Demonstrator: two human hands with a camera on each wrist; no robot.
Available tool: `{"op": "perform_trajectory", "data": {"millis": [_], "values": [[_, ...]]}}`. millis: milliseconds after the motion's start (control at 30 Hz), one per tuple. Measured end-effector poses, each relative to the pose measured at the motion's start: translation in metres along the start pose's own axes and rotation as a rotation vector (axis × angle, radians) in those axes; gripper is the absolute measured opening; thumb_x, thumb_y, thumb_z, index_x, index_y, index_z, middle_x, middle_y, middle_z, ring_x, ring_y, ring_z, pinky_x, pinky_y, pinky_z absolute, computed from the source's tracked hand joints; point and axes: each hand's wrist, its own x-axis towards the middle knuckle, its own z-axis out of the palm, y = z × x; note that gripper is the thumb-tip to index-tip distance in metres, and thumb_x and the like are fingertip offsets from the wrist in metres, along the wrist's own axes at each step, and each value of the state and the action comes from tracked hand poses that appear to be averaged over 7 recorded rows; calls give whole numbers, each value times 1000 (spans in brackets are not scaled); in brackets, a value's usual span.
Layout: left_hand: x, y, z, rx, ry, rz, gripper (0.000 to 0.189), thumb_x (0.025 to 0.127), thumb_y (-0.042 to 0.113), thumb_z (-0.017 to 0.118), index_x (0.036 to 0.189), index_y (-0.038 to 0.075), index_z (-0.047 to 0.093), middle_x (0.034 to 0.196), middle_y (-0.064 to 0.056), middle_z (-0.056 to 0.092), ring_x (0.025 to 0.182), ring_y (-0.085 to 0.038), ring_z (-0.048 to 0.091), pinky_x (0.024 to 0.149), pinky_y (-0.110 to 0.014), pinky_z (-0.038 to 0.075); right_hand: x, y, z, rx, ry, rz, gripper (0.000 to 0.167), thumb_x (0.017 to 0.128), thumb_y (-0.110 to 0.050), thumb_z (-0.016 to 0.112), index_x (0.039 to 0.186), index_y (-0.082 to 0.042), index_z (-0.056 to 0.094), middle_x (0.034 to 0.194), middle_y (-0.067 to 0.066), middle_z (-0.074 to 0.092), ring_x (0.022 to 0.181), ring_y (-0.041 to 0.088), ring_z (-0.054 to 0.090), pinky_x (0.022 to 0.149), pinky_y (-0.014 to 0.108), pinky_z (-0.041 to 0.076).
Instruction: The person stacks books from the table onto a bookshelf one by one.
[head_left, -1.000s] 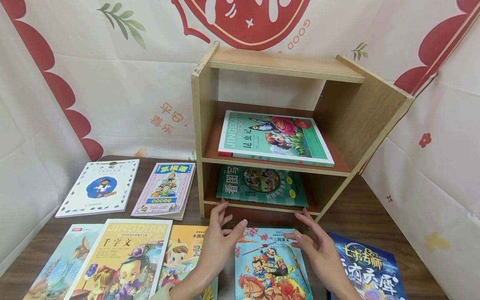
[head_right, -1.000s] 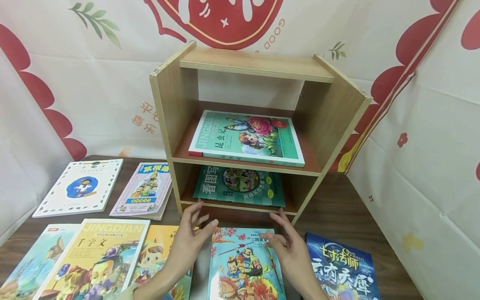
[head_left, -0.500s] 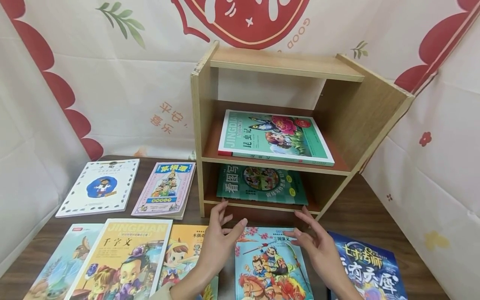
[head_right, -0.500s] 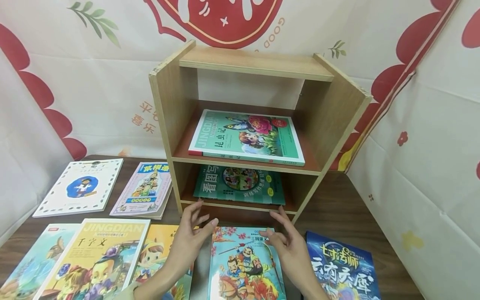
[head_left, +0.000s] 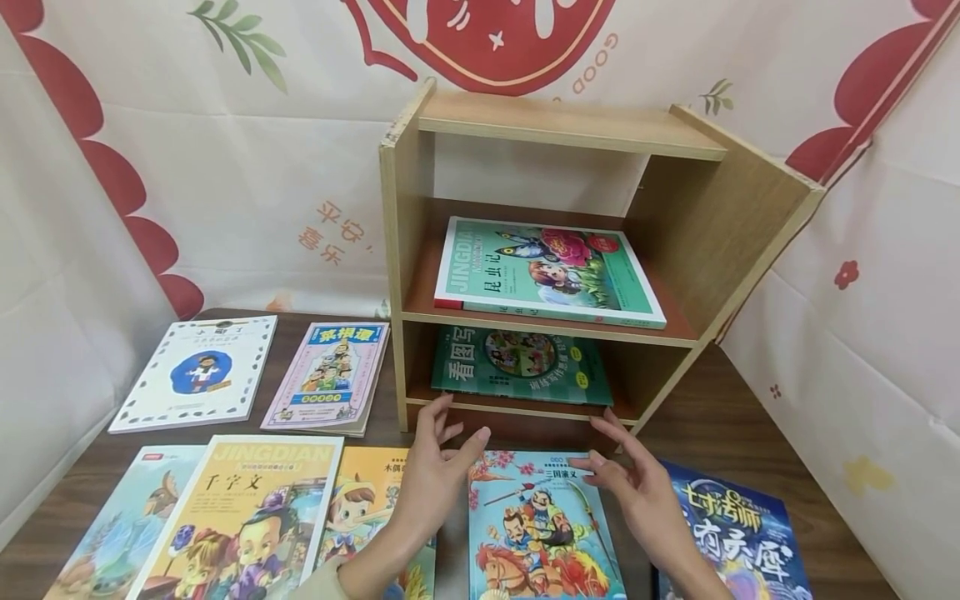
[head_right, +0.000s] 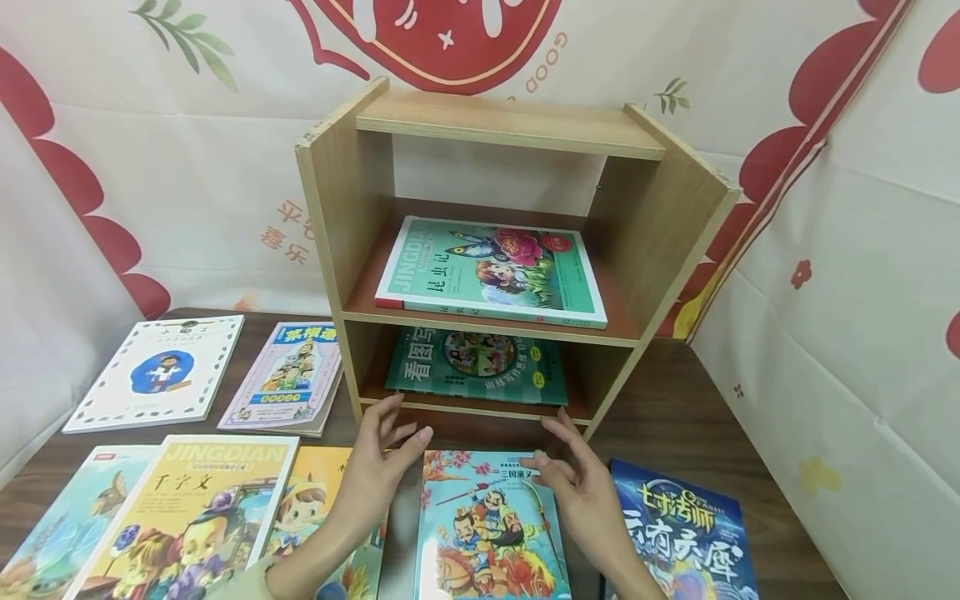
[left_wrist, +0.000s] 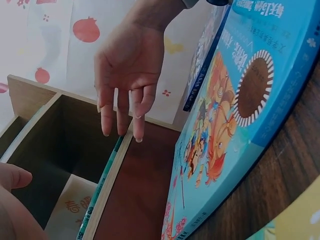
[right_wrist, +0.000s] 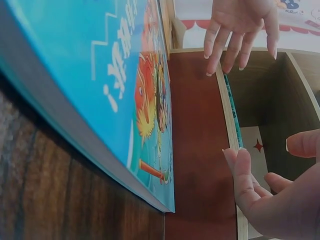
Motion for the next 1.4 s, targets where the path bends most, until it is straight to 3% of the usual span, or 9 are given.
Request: {"op": "perform_trajectory", "data": {"millis": [133, 333, 567, 700, 867, 1033, 1267, 1400], "values": [[-1, 3, -3, -34, -20, -21, 73, 92, 41, 62, 146, 7, 26, 153, -20, 21, 126, -37, 43, 90, -46, 48, 0, -1, 2, -11, 10, 10, 46, 101, -21, 50, 143, -5, 40, 157, 15, 12, 100, 22, 66, 81, 31, 55], [-9, 5, -8, -29, -27, -36, 72, 92, 40, 63, 144, 4, 29, 152, -19, 24, 125, -35, 45, 95, -48, 44, -8, -5, 9, 17, 8, 59, 45, 101, -23, 51, 142, -11, 40, 146, 13, 37, 101, 17, 65, 82, 32, 54], [-28, 11, -18, 149, -3, -8, 65, 91, 39, 65, 140, 7, 34, 143, -16, 40, 122, -37, 47, 95, -54, 42, -16, -15, 31, 109, -58, 89, 39, 100, -19, 52, 138, -18, 46, 142, 7, 44, 102, 24, 64, 85, 41, 53], [-35, 13, -26, 215, 21, -9, 64, 91, 37, 66, 139, 8, 36, 140, -13, 44, 121, -37, 48, 95, -55, 41, -17, -21, 46, 155, -118, 117, 41, 100, -17, 52, 140, -15, 45, 142, 11, 44, 101, 27, 64, 85, 41, 53], [-42, 10, -42, 241, 32, -42, 64, 91, 36, 66, 140, 8, 34, 139, -13, 45, 119, -36, 48, 90, -52, 43, -17, -23, 69, 203, -236, 111, 48, 101, -22, 51, 144, -6, 36, 144, 21, 37, 103, 27, 63, 86, 42, 52], [-46, 6, -60, 263, 75, -47, 61, 92, 29, 66, 140, 7, 34, 137, -15, 46, 117, -34, 49, 88, -46, 45, -16, -23, 95, 206, -328, 108, 50, 101, -20, 51, 145, -4, 35, 143, 22, 39, 104, 29, 62, 84, 38, 53], [-50, -1, -92, 320, 146, -72, 63, 94, 29, 64, 141, 4, 31, 137, -19, 46, 119, -38, 48, 93, -50, 45, -17, -22, 120, 222, -395, 182, 47, 100, -17, 52, 143, -2, 38, 141, 21, 43, 104, 29, 62, 85, 38, 51], [-55, -6, -105, 342, 159, -138, 68, 93, 35, 63, 142, 4, 29, 138, -21, 45, 121, -39, 47, 94, -54, 41, -17, -21, 127, 198, -406, 236, 49, 99, -21, 54, 142, -3, 39, 140, 19, 44, 107, 29, 59, 84, 41, 50]]}}
